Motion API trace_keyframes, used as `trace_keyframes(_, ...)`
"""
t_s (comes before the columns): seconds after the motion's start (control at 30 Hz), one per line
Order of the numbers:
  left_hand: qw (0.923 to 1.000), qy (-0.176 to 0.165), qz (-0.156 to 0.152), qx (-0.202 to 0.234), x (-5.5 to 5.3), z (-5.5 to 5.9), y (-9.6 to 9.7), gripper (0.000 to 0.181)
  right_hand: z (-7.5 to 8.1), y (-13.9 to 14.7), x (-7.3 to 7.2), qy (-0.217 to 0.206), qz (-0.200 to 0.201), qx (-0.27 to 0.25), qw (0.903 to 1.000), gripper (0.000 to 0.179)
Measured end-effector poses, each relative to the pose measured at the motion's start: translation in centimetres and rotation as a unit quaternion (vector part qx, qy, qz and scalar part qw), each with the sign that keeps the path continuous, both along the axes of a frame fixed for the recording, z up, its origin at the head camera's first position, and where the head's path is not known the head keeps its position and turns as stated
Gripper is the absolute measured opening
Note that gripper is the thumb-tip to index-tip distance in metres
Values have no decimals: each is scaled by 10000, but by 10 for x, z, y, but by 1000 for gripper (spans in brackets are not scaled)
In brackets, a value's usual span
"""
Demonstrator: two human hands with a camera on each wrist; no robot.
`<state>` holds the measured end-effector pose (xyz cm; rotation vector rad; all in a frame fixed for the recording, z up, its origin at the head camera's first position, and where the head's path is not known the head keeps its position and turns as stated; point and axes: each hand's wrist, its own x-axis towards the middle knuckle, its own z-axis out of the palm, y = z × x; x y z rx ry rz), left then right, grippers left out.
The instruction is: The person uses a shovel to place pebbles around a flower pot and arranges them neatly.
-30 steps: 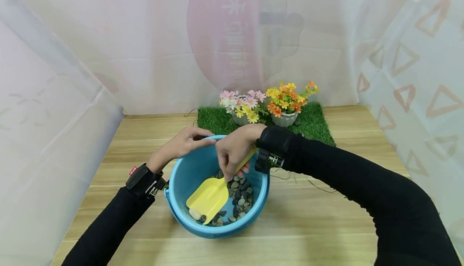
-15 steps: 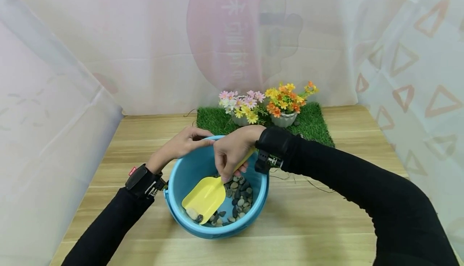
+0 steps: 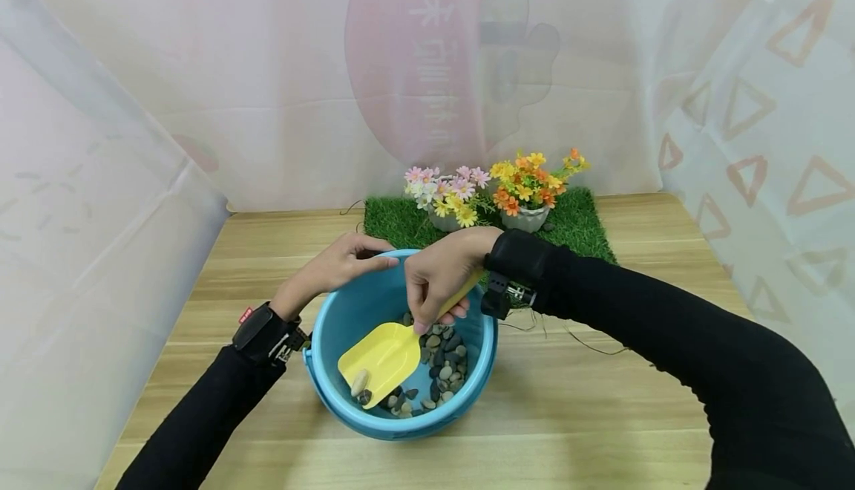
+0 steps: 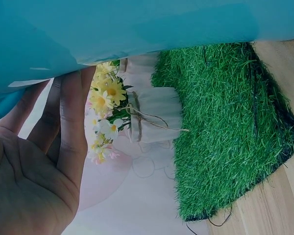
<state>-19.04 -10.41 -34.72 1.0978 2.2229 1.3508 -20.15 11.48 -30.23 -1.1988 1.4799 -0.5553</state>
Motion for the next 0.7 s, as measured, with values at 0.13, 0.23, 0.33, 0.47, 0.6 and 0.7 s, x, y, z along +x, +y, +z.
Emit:
trace_keyframes(0.13,9999,43,62,-71,1,2,0,18,2,7,2,-95,-81,-102,9999,21)
trace_keyframes(0.23,10000,-4,59,-71,0,0,0,18,5,13,4,-86,-187,-150,9997,21)
trace_keyframes(0.33,9999,3,76,-76,-5,-9,-1,18,9,21,6,-68,-353,-209,9991,19)
trace_keyframes(0.47,9998,57,178,-119,-13,-28,-3,18,15,33,5,-52,-572,-333,9978,17)
trace_keyframes(0.6,9997,49,236,-94,-16,-36,-5,17,23,48,3,100,-740,-461,9961,16)
trace_keyframes(0.7,9997,87,226,-81,-16,-36,-5,19,28,61,2,233,-827,-499,9951,18)
